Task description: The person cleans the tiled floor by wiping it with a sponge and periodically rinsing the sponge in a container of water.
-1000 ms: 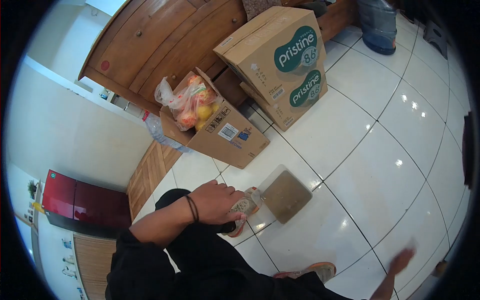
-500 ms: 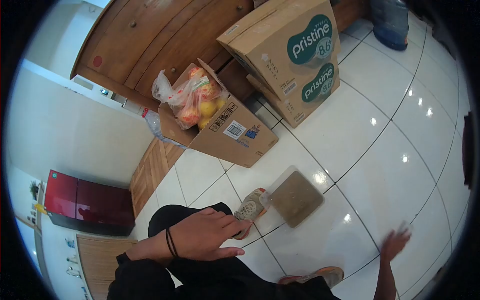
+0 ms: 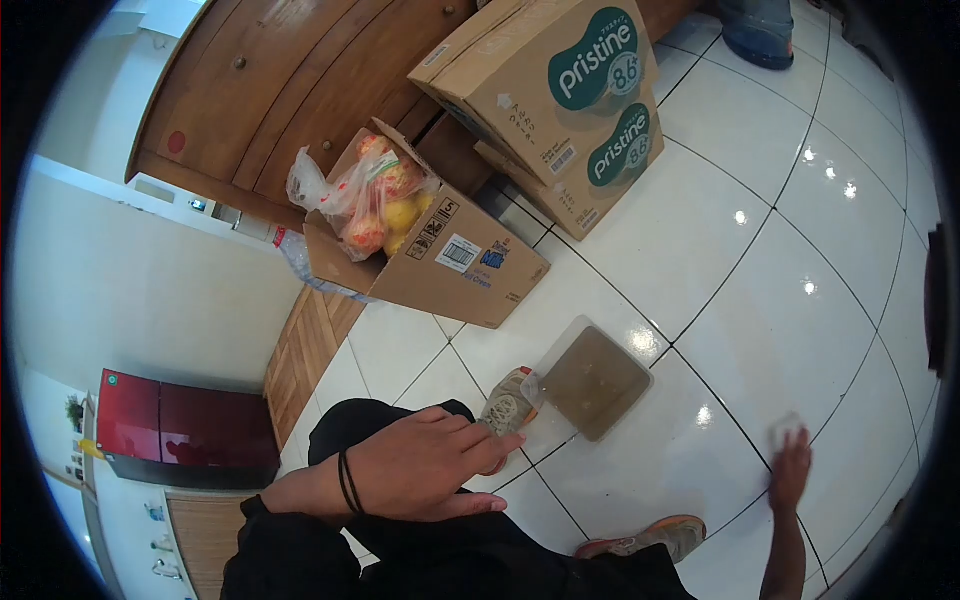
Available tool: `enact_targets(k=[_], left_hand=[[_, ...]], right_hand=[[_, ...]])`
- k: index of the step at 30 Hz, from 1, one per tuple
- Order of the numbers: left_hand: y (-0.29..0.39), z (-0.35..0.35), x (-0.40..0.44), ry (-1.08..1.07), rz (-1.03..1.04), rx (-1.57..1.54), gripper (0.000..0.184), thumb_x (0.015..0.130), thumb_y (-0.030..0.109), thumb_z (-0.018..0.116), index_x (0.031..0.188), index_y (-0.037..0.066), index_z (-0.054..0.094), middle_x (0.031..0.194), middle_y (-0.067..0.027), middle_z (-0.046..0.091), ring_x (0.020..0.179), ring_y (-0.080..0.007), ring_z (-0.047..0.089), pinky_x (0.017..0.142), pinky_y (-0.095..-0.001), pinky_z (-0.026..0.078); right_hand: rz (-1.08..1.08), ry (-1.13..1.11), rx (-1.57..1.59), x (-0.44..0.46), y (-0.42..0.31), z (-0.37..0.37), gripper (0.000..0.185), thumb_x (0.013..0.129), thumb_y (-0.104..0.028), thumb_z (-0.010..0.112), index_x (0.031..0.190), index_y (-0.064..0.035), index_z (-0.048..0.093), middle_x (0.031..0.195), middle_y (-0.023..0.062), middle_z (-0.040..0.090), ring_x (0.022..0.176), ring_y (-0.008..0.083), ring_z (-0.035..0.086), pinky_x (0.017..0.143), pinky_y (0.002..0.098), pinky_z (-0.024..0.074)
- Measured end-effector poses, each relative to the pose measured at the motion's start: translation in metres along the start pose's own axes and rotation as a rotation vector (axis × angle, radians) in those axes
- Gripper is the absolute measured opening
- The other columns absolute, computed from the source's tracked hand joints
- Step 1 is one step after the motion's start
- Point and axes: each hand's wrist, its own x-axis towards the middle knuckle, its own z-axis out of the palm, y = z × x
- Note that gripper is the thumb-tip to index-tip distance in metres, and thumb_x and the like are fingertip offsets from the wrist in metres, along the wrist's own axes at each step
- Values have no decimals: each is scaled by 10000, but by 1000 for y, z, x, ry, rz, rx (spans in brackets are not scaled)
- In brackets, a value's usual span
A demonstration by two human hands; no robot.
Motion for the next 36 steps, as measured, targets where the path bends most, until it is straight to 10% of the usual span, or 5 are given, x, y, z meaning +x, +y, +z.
enact_targets(k=[7,11,16,25,36], left_hand=[[0,-1,4,-20,3,20,591,935,449,570,1335,32,452,976,-71,597,922,-257,613,853,-357,450],[3,-6,8,-80,-52,-32,635,919,485,577,1360,49,440,1092,-148,612,1031,-317,597,917,-397,435],[15,-14,22,-77,-37,-46,633,872,449,642,1321,32,484,1099,-153,628,994,-313,606,903,-401,437],[19,-13,60,-249,26,-23,620,963,330,581,1479,87,337,1276,-173,574,1094,-379,569,956,-469,440],[12,-17,105,-171,-31,-86,609,884,348,652,1350,-1,469,1110,-203,640,1033,-332,629,894,-418,480]], right_hand=[[257,489,-431,-165,216,126,535,1040,-301,288,1504,-41,230,1570,191,200,1407,400,273,1140,472,270],[1125,-253,86,-170,205,105,509,1015,-260,329,1433,29,328,1555,225,202,1382,488,258,1039,570,363],[461,490,33,-122,167,221,525,1012,-210,371,1470,25,268,1533,187,295,1433,320,245,1180,477,167],[-284,122,392,-6,-125,26,479,916,-148,466,1394,-181,459,1524,140,336,1422,311,298,1175,455,232],[757,439,3,-53,83,58,539,916,-264,553,1422,-131,425,1401,119,479,1352,336,374,1057,466,355]])
